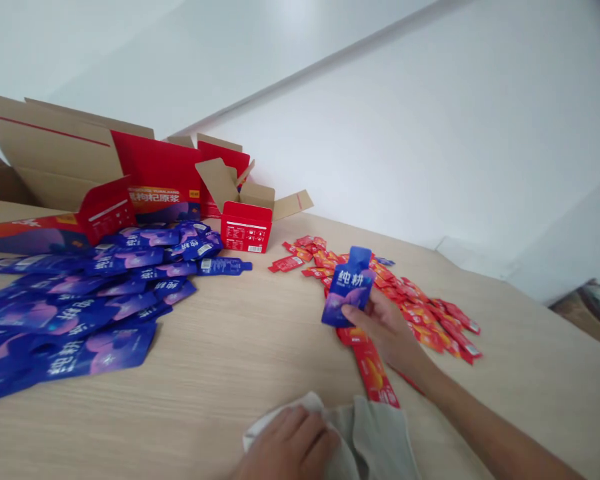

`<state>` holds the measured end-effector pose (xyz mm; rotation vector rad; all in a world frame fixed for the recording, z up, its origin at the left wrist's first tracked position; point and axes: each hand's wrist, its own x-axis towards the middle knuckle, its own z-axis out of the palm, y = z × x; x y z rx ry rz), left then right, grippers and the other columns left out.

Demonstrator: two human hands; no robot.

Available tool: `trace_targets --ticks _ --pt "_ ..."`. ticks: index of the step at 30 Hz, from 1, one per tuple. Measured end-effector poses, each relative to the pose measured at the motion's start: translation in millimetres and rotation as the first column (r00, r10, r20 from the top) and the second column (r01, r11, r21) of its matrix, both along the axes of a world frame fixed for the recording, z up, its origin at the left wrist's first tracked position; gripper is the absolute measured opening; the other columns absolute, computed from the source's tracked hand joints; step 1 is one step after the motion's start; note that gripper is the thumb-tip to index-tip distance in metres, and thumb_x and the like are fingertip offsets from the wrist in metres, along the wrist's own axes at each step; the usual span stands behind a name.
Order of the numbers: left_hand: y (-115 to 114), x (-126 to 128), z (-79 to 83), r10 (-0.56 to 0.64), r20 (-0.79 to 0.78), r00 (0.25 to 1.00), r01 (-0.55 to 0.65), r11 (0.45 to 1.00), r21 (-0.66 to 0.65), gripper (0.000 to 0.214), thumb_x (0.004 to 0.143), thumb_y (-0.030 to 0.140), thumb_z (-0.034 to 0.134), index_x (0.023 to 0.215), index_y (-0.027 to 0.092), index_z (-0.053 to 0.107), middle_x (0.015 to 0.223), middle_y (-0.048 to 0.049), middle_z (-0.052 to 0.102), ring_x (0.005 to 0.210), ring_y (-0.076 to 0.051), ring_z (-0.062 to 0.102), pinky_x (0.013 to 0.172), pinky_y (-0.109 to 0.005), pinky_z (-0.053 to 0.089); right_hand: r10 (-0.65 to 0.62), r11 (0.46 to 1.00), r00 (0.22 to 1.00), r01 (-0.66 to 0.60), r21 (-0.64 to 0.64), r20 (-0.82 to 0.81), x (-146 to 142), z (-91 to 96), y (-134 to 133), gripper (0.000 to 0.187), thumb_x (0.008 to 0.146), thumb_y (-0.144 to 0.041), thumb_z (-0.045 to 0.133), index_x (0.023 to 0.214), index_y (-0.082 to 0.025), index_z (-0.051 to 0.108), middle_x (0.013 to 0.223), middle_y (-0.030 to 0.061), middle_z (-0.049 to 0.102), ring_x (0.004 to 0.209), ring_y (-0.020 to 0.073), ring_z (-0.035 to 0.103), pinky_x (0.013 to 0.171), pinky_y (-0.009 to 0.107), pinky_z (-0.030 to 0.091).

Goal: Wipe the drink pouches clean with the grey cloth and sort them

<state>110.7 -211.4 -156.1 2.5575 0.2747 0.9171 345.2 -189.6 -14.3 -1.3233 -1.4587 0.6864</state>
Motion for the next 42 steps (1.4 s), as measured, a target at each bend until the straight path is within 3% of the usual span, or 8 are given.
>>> trace_targets --ticks 6,13,18,25,30,34,38,42 --pt "-10.4 -28.1 64.6 0.097 0.138 0.986 -0.008 0.842 -0.539 0.032 0.108 0.045 0.043 0.126 0.02 0.052 0.111 -0.0083 0.066 0.103 -0.021 0.063 0.089 -0.032 0.053 -0.022 0.98 0.961 -0.034 -0.195 -0.275 -49.0 -29.9 -86.8 0.037 0.079 -0.053 0.087 0.1 -0.028 0.071 0.095 0.0023 0.076 0.089 0.0248 0.073 0.086 0.042 0.061" --pt "-12.3 -32.3 93.2 0.101 0.129 0.987 0.035 0.641 -0.767 0.044 0.102 0.058 0.053 0.116 0.018 0.067 0.104 -0.0039 0.073 0.097 -0.022 0.067 0.087 -0.03 0.053 0.111 0.953 0.935 -0.196 -0.23 -0.335 -95.8 -45.7 -110.0 0.049 0.078 -0.055 0.088 0.114 -0.026 0.072 0.096 0.0017 0.076 0.084 0.0229 0.073 0.078 0.037 0.059" --pt "-18.3 -61.9 99.6 0.189 0.032 0.982 -0.074 0.531 -0.844 0.051 0.097 0.065 0.058 0.114 0.019 0.071 0.093 -0.001 0.072 0.082 -0.017 0.062 0.073 -0.024 0.049 0.044 0.98 0.997 -0.031 -0.198 0.064 -79.4 -37.2 -128.2 0.071 0.068 -0.063 0.091 0.123 -0.026 0.065 0.1 0.003 0.075 0.087 0.0232 0.071 0.076 0.035 0.056" --pt "-29.3 -125.5 80.9 0.171 -0.221 0.96 -0.271 0.379 -0.885 0.066 0.085 0.07 0.068 0.13 0.022 0.067 0.089 -0.0028 0.076 0.064 -0.017 0.064 0.056 -0.025 0.053 0.265 0.957 0.752 -0.131 -0.257 0.604 -34.0 -59.9 -154.6 0.111 0.061 -0.07 0.091 0.156 -0.03 0.049 0.158 0.0122 0.05 0.144 0.0388 0.045 0.124 0.053 0.031" --pt "-54.9 -145.7 67.0 0.182 -0.383 0.906 -0.423 0.436 -0.795 0.078 0.097 0.06 0.043 0.164 0.024 0.025 0.083 0.0066 0.07 0.064 -0.015 0.069 0.057 -0.023 0.05 0.305 0.951 0.727 -0.197 -0.239 0.615 -39.1 -72.2 -155.4 0.098 0.069 -0.069 0.088 0.152 -0.032 0.054 0.153 0.0102 0.055 0.139 0.0344 0.051 0.118 0.046 0.04" --pt "-75.7 -134.8 77.6 0.25 -0.446 0.859 -0.51 0.474 -0.718 0.1 0.094 0.068 0.055 0.167 0.024 0.003 0.059 0.0087 0.063 0.042 -0.015 0.055 0.04 -0.018 0.04 0.225 0.973 0.72 -0.127 -0.194 0.656 -43.3 -69.2 -152.4 0.062 0.082 -0.053 0.084 0.135 -0.028 0.065 0.131 0.0077 0.065 0.118 0.0288 0.064 0.101 0.039 0.051" --pt "-79.9 -115.4 90.2 0.115 -0.538 0.835 -0.454 0.696 -0.557 0.081 0.102 0.061 0.042 0.167 0.022 0.016 0.068 0.0059 0.069 0.058 -0.019 0.069 0.055 -0.022 0.049 0.086 0.99 0.681 0.021 -0.137 0.727 -35.1 -66.6 -148.4 0.032 0.088 -0.032 0.074 0.119 -0.024 0.068 0.117 0.0053 0.068 0.1 0.0233 0.068 0.084 0.032 0.053" --pt "-84.4 -105.0 90.7 0.218 -0.612 0.761 -0.417 0.886 -0.203 0.061 0.106 0.056 0.041 0.162 0.03 0.038 0.095 -0.0026 0.081 0.075 -0.024 0.079 0.067 -0.027 0.058 -0.019 0.983 0.68 0.145 -0.109 0.733 -21.6 -61.8 -147.0 0.027 0.095 -0.038 0.069 0.114 -0.02 0.069 0.113 0.0091 0.066 0.095 0.0248 0.066 0.081 0.036 0.053"
